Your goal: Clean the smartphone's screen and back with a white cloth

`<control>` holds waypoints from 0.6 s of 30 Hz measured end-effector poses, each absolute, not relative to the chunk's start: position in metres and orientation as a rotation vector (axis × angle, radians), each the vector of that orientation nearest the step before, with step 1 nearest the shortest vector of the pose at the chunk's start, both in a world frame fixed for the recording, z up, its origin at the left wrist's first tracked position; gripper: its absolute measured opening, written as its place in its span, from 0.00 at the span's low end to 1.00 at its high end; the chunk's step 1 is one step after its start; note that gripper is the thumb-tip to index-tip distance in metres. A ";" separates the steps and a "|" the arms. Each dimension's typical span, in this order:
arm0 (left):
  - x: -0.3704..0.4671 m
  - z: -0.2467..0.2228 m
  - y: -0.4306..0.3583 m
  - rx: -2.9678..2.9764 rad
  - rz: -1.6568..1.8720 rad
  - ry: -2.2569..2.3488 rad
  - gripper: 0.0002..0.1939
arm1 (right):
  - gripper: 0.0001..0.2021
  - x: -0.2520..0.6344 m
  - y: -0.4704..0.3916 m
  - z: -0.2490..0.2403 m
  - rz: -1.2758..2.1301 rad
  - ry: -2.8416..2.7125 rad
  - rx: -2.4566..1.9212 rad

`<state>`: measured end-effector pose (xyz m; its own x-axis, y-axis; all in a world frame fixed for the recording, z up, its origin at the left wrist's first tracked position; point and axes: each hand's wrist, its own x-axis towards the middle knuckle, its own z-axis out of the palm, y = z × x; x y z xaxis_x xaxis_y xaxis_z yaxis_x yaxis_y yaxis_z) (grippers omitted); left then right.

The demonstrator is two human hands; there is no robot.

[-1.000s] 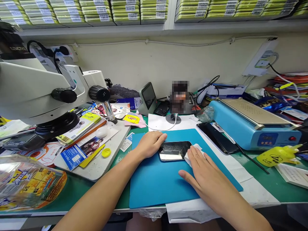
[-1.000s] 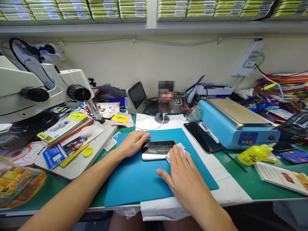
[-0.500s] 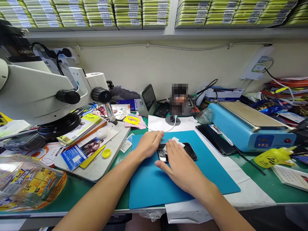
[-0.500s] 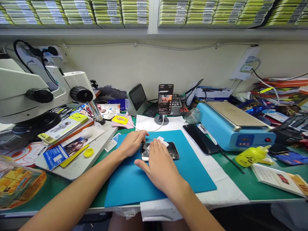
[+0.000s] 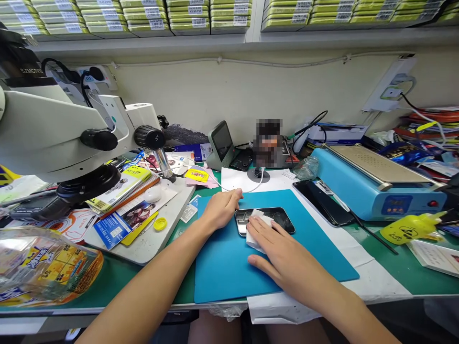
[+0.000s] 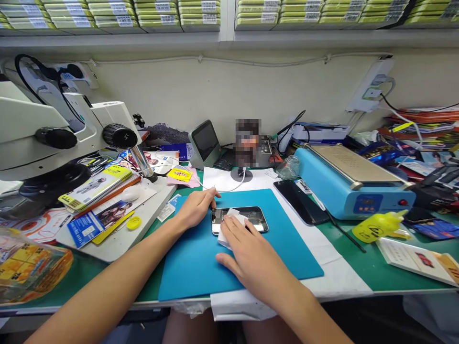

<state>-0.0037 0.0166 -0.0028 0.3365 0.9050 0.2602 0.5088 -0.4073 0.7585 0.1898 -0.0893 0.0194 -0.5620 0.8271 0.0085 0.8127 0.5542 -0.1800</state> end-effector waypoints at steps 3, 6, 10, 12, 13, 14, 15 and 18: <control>-0.004 -0.003 0.017 2.039 0.903 1.232 0.33 | 0.37 0.217 -0.092 0.013 0.162 -2.675 -1.510; -0.005 -0.002 0.016 2.039 0.887 1.231 0.33 | 0.40 0.243 -0.087 0.005 0.025 -2.586 -1.609; -0.004 0.000 0.015 2.041 0.884 1.229 0.33 | 0.39 0.255 -0.073 0.003 0.049 -2.552 -1.710; -0.003 0.000 0.014 2.043 0.888 1.229 0.33 | 0.40 0.249 -0.067 0.006 0.087 -2.532 -1.749; -0.003 0.001 0.014 2.044 0.890 1.228 0.33 | 0.41 0.244 -0.064 0.008 0.103 -2.524 -1.762; -0.003 0.001 0.014 2.046 0.891 1.227 0.33 | 0.42 0.237 -0.062 0.011 0.119 -2.523 -1.768; -0.002 0.001 0.013 2.046 0.892 1.226 0.33 | 0.44 0.230 -0.061 0.013 0.133 -2.527 -1.773; -0.001 0.001 0.014 2.047 0.897 1.223 0.33 | 0.46 0.203 -0.061 0.020 0.177 -2.575 -1.727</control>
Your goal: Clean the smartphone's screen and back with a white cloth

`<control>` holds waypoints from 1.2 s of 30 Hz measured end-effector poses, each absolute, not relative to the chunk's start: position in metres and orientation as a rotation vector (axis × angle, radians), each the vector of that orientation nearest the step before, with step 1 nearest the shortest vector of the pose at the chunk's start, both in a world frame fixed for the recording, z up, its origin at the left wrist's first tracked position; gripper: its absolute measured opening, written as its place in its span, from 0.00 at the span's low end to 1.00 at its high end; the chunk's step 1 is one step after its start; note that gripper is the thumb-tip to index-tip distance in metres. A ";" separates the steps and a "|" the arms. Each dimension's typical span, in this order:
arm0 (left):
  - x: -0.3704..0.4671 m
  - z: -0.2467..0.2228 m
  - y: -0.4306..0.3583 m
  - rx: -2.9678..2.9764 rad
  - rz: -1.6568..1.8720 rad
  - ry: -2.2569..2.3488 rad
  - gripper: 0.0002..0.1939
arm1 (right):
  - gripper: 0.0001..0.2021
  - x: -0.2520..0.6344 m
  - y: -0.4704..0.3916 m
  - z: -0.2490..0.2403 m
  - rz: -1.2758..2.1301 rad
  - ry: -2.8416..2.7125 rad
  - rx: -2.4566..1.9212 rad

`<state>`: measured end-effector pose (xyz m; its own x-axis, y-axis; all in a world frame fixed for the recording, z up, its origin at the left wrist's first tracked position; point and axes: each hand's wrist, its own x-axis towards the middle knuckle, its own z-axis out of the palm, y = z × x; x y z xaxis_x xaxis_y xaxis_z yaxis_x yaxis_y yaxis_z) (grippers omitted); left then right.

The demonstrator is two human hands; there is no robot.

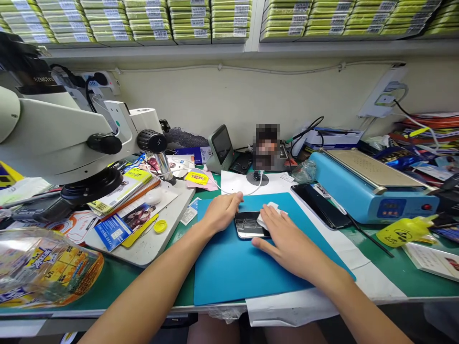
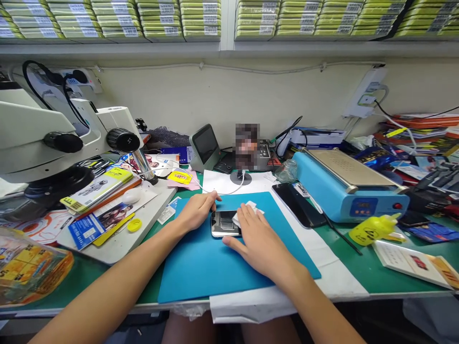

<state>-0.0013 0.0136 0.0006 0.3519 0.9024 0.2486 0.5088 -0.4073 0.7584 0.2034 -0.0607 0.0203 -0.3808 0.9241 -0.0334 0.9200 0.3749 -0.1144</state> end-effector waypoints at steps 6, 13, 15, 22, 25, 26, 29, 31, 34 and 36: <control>-0.002 -0.004 0.017 2.037 0.910 1.212 0.35 | 0.43 0.164 -0.066 0.025 0.334 -2.640 -1.455; -0.002 -0.001 0.015 2.022 0.915 1.215 0.37 | 0.26 0.177 -0.076 0.017 0.131 -2.743 -1.290; -0.002 0.000 0.015 2.018 0.908 1.222 0.37 | 0.24 0.191 -0.080 0.014 0.087 -2.757 -1.271; -0.004 0.001 0.014 2.024 0.889 1.221 0.36 | 0.23 0.251 -0.088 0.014 0.141 -2.719 -1.388; -0.004 0.000 0.014 2.037 0.876 1.219 0.36 | 0.22 0.264 -0.087 0.013 0.147 -2.630 -1.378; -0.004 0.000 0.014 2.046 0.867 1.216 0.36 | 0.22 0.267 -0.085 0.013 0.135 -2.598 -1.359; -0.004 0.002 0.013 2.087 0.831 1.188 0.34 | 0.22 0.278 -0.075 0.015 0.074 -2.540 -1.328; -0.005 0.003 0.012 2.126 0.802 1.157 0.32 | 0.23 0.290 -0.067 0.018 0.034 -2.517 -1.370; -0.006 0.005 0.011 2.162 0.781 1.119 0.29 | 0.24 0.311 -0.057 0.025 0.026 -2.536 -1.472; -0.006 0.005 0.011 2.163 0.785 1.106 0.28 | 0.26 0.317 -0.053 0.030 0.054 -2.556 -1.555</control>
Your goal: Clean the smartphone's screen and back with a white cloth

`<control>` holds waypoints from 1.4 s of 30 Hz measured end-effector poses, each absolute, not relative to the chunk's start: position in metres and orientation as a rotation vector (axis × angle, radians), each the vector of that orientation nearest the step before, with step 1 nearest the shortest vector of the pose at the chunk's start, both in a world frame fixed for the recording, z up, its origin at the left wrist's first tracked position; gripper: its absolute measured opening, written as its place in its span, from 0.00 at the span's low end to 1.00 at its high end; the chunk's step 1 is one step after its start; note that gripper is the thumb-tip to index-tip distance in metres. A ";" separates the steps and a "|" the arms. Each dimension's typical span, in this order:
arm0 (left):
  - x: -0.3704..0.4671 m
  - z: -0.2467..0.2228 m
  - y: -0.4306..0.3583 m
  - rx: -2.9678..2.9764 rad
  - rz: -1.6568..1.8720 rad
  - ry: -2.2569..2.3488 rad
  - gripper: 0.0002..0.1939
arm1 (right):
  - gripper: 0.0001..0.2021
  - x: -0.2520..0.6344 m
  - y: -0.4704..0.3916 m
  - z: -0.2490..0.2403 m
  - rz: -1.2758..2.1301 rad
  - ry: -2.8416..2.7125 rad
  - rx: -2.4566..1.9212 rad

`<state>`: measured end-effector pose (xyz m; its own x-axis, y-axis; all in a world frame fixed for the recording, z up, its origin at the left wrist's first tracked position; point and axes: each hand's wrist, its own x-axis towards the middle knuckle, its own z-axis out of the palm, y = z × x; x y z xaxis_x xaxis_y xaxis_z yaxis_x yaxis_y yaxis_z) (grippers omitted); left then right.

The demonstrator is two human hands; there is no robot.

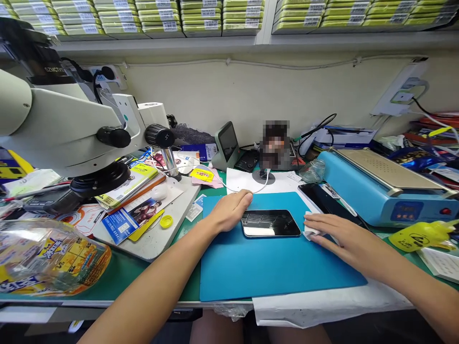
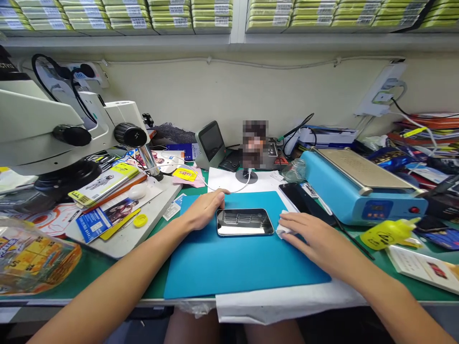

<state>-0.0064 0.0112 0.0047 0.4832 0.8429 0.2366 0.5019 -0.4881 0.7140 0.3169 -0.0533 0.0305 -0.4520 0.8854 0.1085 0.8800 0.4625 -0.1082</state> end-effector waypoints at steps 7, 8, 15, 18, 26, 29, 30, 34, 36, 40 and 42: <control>-0.007 0.002 0.012 2.122 0.825 1.062 0.30 | 0.32 0.248 -0.045 0.050 0.165 -2.573 -1.440; -0.007 0.001 0.012 2.112 0.836 1.064 0.30 | 0.30 0.234 -0.042 0.051 0.190 -2.607 -1.372; -0.007 -0.002 0.016 2.053 0.908 1.148 0.34 | 0.30 0.181 -0.019 0.036 0.253 -2.705 -1.222; -0.007 -0.002 0.017 2.031 0.912 1.184 0.35 | 0.31 0.178 -0.016 0.032 0.257 -2.698 -1.202; -0.007 -0.002 0.017 2.040 0.906 1.189 0.36 | 0.33 0.176 -0.016 0.023 0.258 -2.663 -1.133; -0.007 -0.003 0.018 2.049 0.900 1.168 0.37 | 0.32 0.177 -0.016 0.020 0.224 -2.651 -1.106; -0.007 -0.004 0.018 2.051 0.900 1.163 0.37 | 0.32 0.177 -0.016 0.019 0.217 -2.649 -1.095; -0.007 -0.004 0.019 2.046 0.917 1.157 0.37 | 0.32 0.177 -0.017 0.018 0.202 -2.638 -1.060; -0.007 -0.004 0.019 2.044 0.919 1.157 0.38 | 0.32 0.177 -0.017 0.017 0.190 -2.633 -1.062; -0.008 -0.004 0.017 2.046 0.915 1.157 0.39 | 0.33 0.175 -0.017 0.014 0.155 -2.623 -1.069; -0.008 -0.004 0.017 2.037 0.925 1.157 0.39 | 0.33 0.175 -0.017 0.012 0.154 -2.621 -1.075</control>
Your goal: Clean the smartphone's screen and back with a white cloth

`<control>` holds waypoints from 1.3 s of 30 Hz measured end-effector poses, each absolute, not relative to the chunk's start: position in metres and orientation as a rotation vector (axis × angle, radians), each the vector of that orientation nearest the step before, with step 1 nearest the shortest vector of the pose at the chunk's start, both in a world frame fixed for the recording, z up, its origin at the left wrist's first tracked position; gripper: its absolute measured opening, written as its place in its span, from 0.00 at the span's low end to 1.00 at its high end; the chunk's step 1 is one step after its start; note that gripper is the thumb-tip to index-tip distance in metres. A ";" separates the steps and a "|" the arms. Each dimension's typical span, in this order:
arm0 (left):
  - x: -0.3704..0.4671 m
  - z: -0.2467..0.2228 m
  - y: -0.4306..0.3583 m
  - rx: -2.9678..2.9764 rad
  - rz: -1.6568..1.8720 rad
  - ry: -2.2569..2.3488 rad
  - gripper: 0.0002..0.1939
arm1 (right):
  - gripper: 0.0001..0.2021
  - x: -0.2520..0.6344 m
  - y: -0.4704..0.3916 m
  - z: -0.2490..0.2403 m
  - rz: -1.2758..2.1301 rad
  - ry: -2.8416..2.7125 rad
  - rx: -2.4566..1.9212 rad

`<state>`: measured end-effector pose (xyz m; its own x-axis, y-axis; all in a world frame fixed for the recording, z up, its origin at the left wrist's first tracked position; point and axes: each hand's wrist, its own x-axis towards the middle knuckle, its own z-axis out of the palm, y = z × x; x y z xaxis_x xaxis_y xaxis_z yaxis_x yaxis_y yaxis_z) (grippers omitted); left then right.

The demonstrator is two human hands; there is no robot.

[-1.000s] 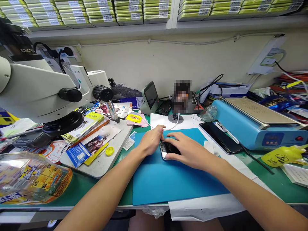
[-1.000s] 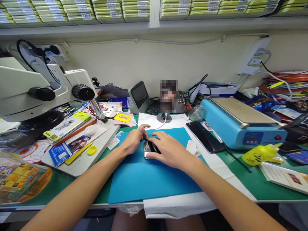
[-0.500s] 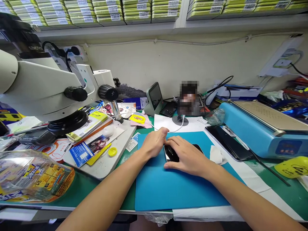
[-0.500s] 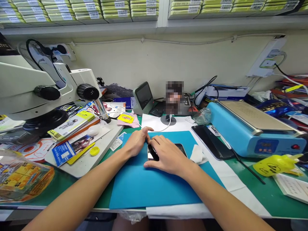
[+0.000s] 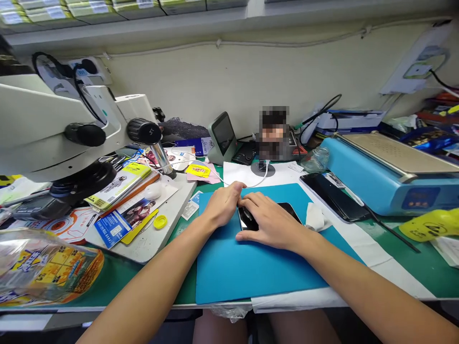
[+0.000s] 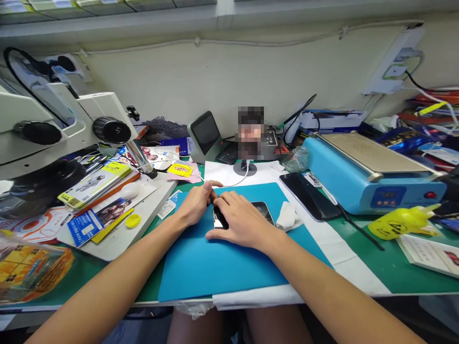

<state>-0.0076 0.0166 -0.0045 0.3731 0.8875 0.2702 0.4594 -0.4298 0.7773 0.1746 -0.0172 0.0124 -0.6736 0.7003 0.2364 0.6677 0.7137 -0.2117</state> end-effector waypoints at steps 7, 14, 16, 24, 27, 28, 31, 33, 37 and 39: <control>-0.007 -0.005 0.014 2.030 0.945 1.145 0.38 | 0.33 0.173 -0.020 0.015 0.162 -2.607 -1.093; -0.007 -0.005 0.014 2.031 0.952 1.139 0.38 | 0.31 0.168 -0.021 0.017 0.142 -2.599 -1.116; -0.007 -0.005 0.014 2.047 0.942 1.150 0.39 | 0.32 0.166 -0.021 0.015 0.124 -2.594 -1.123; -0.006 -0.002 0.014 2.040 0.900 1.168 0.42 | 0.29 0.164 -0.020 0.013 0.117 -2.573 -1.150; -0.006 -0.001 0.014 2.021 0.909 1.182 0.43 | 0.29 0.164 -0.020 0.014 0.127 -2.568 -1.151; -0.005 -0.001 0.014 2.021 0.909 1.188 0.43 | 0.29 0.163 -0.020 0.014 0.124 -2.568 -1.151; -0.005 -0.001 0.014 2.024 0.911 1.195 0.43 | 0.29 0.163 -0.020 0.014 0.108 -2.574 -1.144; -0.005 -0.001 0.014 2.027 0.915 1.184 0.43 | 0.31 0.164 -0.020 0.014 0.106 -2.580 -1.135; -0.005 -0.001 0.014 2.012 0.924 1.184 0.42 | 0.33 0.164 -0.019 0.013 0.108 -2.581 -1.127; -0.005 -0.001 0.014 2.002 0.929 1.184 0.42 | 0.33 0.164 -0.019 0.012 0.101 -2.582 -1.126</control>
<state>-0.0045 0.0140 -0.0010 0.3485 0.9025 0.2531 0.4612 -0.4002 0.7919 0.1643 -0.0191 0.0124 -0.6374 0.7242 0.2632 0.7014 0.6867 -0.1910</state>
